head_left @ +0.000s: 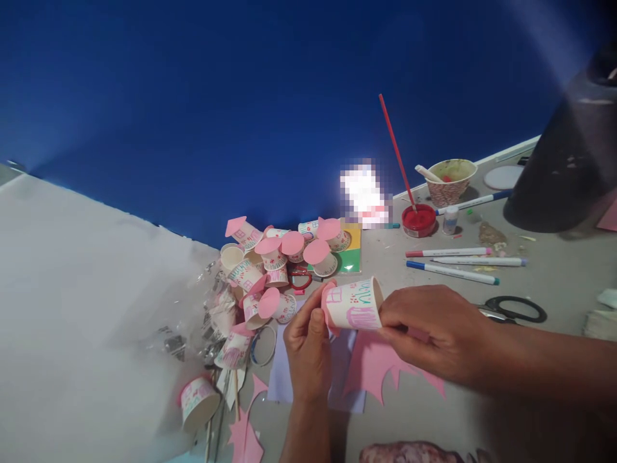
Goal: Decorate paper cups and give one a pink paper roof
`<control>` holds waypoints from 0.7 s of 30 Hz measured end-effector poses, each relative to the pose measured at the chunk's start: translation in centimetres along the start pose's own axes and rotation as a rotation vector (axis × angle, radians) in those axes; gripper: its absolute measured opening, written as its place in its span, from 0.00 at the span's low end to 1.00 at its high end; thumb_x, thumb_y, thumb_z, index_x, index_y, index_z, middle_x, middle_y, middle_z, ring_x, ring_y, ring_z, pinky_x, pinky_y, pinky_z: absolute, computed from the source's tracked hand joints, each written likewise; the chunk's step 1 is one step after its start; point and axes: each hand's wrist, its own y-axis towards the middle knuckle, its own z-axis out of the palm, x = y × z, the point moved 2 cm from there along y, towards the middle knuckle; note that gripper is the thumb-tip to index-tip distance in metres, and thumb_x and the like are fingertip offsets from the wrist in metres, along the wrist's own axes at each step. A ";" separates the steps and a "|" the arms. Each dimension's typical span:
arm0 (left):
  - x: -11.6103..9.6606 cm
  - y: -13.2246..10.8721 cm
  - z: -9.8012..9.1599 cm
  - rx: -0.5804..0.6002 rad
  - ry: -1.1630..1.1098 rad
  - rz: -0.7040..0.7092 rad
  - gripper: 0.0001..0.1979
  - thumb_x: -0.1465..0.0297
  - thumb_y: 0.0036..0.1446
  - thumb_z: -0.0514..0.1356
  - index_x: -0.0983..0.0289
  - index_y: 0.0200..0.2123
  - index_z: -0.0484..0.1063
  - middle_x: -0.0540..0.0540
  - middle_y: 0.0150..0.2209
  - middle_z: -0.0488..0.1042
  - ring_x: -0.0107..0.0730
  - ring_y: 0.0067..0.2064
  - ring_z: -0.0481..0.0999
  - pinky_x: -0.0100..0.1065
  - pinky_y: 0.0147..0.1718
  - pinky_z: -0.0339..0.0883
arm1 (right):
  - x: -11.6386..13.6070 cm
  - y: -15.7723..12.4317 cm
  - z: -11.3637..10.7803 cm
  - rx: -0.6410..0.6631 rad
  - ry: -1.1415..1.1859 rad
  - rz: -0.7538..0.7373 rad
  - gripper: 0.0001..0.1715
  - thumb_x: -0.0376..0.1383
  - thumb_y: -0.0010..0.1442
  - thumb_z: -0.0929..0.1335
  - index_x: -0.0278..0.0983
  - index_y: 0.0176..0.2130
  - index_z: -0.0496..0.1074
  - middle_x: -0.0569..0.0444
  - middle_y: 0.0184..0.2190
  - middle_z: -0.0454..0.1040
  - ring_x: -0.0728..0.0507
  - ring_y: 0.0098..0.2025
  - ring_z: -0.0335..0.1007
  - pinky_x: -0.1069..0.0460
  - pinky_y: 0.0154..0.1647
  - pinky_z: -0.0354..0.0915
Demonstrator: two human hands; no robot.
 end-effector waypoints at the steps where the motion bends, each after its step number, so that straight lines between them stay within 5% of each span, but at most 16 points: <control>1: 0.0 0.0 0.1 -0.005 -0.020 -0.004 0.22 0.54 0.61 0.67 0.57 0.54 0.82 0.60 0.56 0.82 0.48 0.60 0.78 0.44 0.59 0.72 | -0.1 0.0 0.0 -0.002 0.014 0.026 0.16 0.30 0.65 0.64 0.37 0.26 0.69 0.58 0.21 0.71 0.50 0.22 0.59 0.52 0.26 0.52; 5: -0.5 0.2 0.1 -0.129 -0.090 -0.007 0.21 0.52 0.63 0.64 0.55 0.53 0.81 0.58 0.59 0.79 0.44 0.62 0.76 0.38 0.57 0.72 | -1.6 0.5 -0.3 0.058 0.306 0.408 0.14 0.34 0.65 0.66 0.36 0.28 0.76 0.56 0.23 0.76 0.50 0.23 0.66 0.54 0.26 0.58; 8: -0.7 0.5 0.3 -0.189 -0.130 -0.041 0.22 0.49 0.60 0.66 0.56 0.51 0.82 0.58 0.58 0.80 0.44 0.61 0.77 0.37 0.54 0.73 | -3.6 0.8 -0.1 0.050 0.786 0.860 0.14 0.37 0.65 0.69 0.36 0.28 0.76 0.55 0.22 0.77 0.50 0.22 0.69 0.57 0.24 0.64; 10: -0.7 0.5 0.8 -0.126 -0.141 -0.077 0.24 0.49 0.59 0.67 0.56 0.52 0.81 0.59 0.59 0.78 0.46 0.61 0.76 0.39 0.53 0.74 | -4.7 0.8 0.3 -0.007 1.142 1.047 0.13 0.38 0.65 0.72 0.34 0.30 0.76 0.53 0.21 0.77 0.50 0.23 0.72 0.58 0.25 0.69; 16: 0.8 -0.2 2.7 0.231 -0.153 -0.100 0.32 0.57 0.53 0.73 0.56 0.59 0.74 0.62 0.62 0.74 0.50 0.63 0.72 0.46 0.57 0.70 | -5.8 0.4 1.5 -0.015 1.412 1.126 0.10 0.35 0.66 0.72 0.32 0.33 0.75 0.53 0.21 0.75 0.50 0.22 0.73 0.56 0.28 0.77; 21: 1.2 -0.3 3.0 0.279 -0.202 -0.089 0.30 0.62 0.52 0.74 0.57 0.57 0.74 0.61 0.60 0.75 0.46 0.57 0.76 0.45 0.57 0.69 | -5.5 -0.2 2.0 0.015 1.487 1.139 0.09 0.34 0.66 0.72 0.31 0.33 0.75 0.54 0.20 0.73 0.51 0.22 0.72 0.57 0.27 0.76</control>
